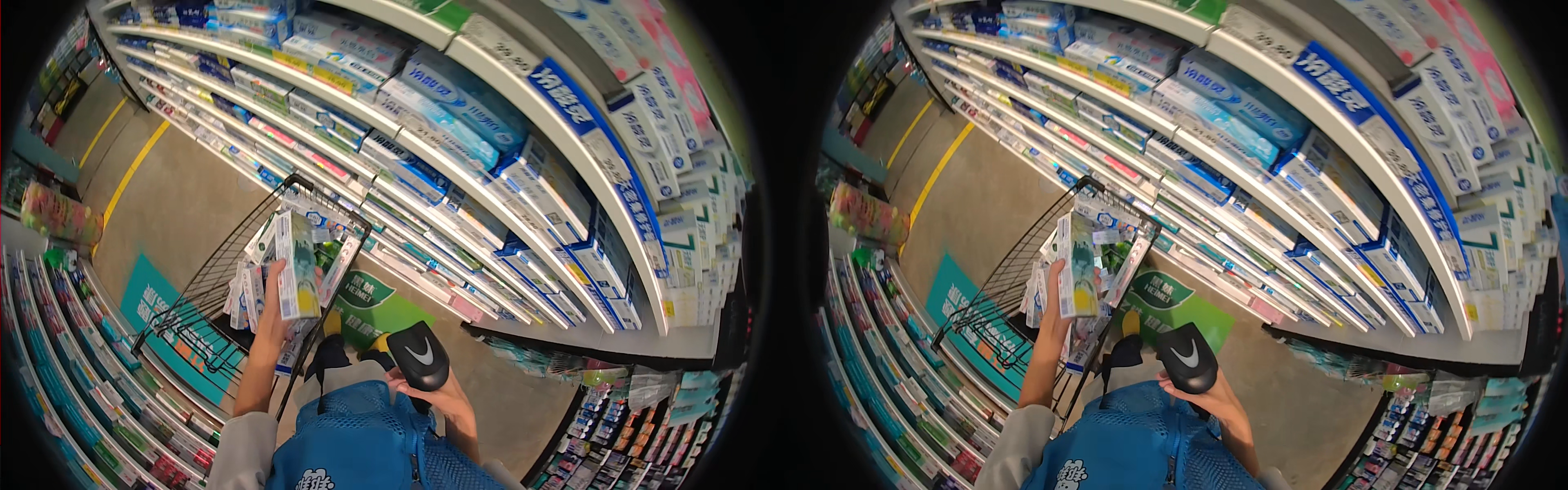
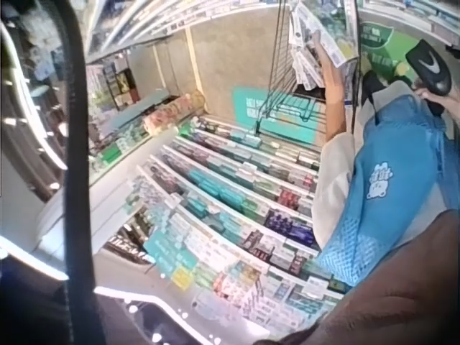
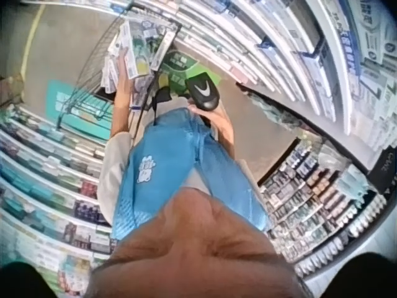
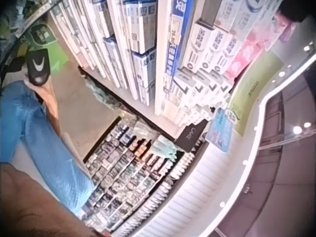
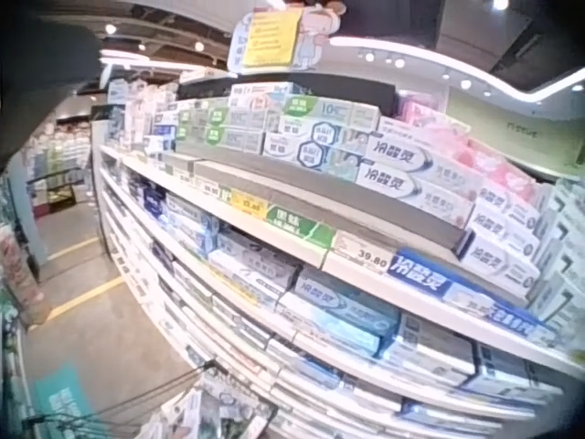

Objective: The recorder is using a handheld barcode scanner to scan various boxes of toothpaste from a shelf and placing them into a shopping cart.

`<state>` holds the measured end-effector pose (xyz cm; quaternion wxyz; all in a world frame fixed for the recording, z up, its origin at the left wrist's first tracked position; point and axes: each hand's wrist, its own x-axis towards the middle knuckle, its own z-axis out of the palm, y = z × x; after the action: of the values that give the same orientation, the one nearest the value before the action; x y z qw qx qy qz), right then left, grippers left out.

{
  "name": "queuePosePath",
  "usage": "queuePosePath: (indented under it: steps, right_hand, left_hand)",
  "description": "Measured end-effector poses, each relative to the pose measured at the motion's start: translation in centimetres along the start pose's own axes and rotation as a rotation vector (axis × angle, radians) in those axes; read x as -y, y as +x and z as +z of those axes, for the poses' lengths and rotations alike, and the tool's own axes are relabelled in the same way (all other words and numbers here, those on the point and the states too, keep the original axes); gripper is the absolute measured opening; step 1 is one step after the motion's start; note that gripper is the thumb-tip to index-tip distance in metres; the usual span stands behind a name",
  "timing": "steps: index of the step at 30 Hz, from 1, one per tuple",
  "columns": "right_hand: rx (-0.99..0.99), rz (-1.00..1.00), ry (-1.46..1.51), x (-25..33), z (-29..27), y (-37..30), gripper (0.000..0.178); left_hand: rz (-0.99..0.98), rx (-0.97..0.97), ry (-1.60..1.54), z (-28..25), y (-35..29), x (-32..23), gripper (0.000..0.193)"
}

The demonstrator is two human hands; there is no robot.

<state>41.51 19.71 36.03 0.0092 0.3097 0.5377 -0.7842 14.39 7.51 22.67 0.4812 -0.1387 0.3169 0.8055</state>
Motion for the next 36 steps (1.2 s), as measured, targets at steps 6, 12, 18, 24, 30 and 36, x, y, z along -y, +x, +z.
queuePosePath:
  steps: [6, 12, 18, 24, 30, 36]
  right_hand:
    - [0.045, -0.139, -0.004, 1.0, -1.0, -0.5, 0.042]
    - [0.081, -0.206, -0.063, 1.7, -2.7, -2.9, 0.042]
    - [0.112, -0.232, -0.159, 0.8, -4.5, -4.3, 0.048]
    - [0.079, -0.222, -0.222, -1.2, -5.8, -4.8, 0.047]
    - [0.274, -0.325, -0.442, 3.1, -3.8, -4.6, 0.050]
    - [0.308, -0.320, -0.564, 3.1, -3.9, -4.1, 0.042]
  left_hand:
    - [-0.129, 0.460, -0.042, 5.3, -2.6, 0.8, 0.074]
    - [-0.079, 0.450, 0.153, 9.8, -3.6, 2.3, 0.073]
    - [0.002, 0.318, 0.472, 10.7, -3.9, 3.5, 0.065]
    - [0.185, 0.281, 0.888, 10.0, -2.7, 3.9, 0.049]
    - [0.202, 0.201, 1.230, 14.7, -4.2, 5.3, 0.045]
    - [0.237, 0.348, 1.206, 14.0, -2.7, 7.0, 0.051]
